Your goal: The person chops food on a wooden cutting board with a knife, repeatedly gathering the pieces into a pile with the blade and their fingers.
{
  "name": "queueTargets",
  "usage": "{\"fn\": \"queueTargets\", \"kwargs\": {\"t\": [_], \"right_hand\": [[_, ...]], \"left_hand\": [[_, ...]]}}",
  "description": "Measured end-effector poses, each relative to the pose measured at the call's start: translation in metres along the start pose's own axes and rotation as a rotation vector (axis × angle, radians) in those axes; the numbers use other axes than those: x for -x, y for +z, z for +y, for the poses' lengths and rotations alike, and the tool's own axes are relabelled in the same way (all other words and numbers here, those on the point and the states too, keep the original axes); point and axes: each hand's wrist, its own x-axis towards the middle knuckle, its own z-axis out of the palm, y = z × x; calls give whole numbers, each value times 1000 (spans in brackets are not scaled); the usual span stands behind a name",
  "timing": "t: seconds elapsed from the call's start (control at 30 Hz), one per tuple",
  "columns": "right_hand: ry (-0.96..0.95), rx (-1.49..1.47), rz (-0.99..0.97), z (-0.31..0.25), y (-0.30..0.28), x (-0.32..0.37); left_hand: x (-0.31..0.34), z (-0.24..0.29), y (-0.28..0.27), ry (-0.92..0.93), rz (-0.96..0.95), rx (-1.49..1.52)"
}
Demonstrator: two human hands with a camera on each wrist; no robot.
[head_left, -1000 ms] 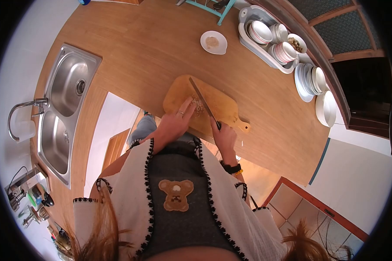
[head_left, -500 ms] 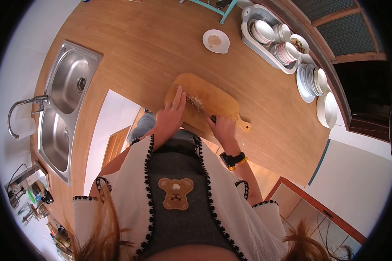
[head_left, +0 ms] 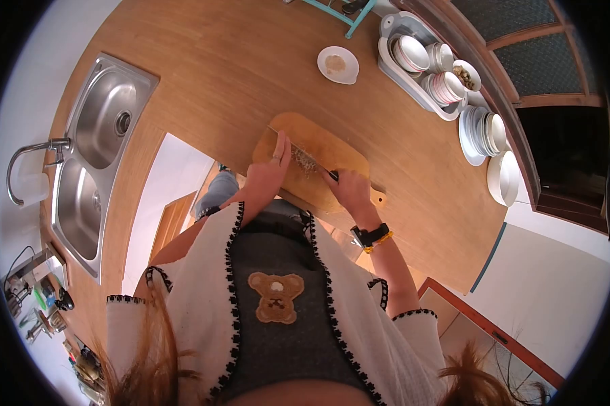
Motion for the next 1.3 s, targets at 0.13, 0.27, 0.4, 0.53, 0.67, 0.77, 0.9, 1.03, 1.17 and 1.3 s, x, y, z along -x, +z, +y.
{"fn": "queueTargets", "kwargs": {"t": [0.13, 0.27, 0.4, 0.53, 0.67, 0.77, 0.9, 1.03, 1.17, 1.3], "right_hand": [[5, 29, -68, 0, -1, -5], [13, 30, -102, -5, -17, -11], [-50, 32, -6, 12, 5, -12], [-52, 97, -23, 7, -11, -24], [-28, -34, -44, 12, -10, -27], [-54, 0, -24, 10, -11, -29], [-44, 24, -115, 13, -12, -32], [-46, 26, -141, -8, -35, -21], [56, -27, -126, -43, -38, 9], [163, -102, -83, -37, 4, 25]], "left_hand": [[0, -1, 7, 49, 112, -118], [0, -3, 12, 22, 206, -267], [4, -3, 10, 42, 122, -196], [1, -6, 10, 6, 68, -106], [0, 2, 8, 4, 89, -58], [1, -3, 2, -35, 3, -84], [1, -1, 8, 9, 116, -106], [6, -6, -2, -48, 27, 61], [11, -11, -12, -71, -8, 162], [11, -9, -2, 6, -15, 149]]}}
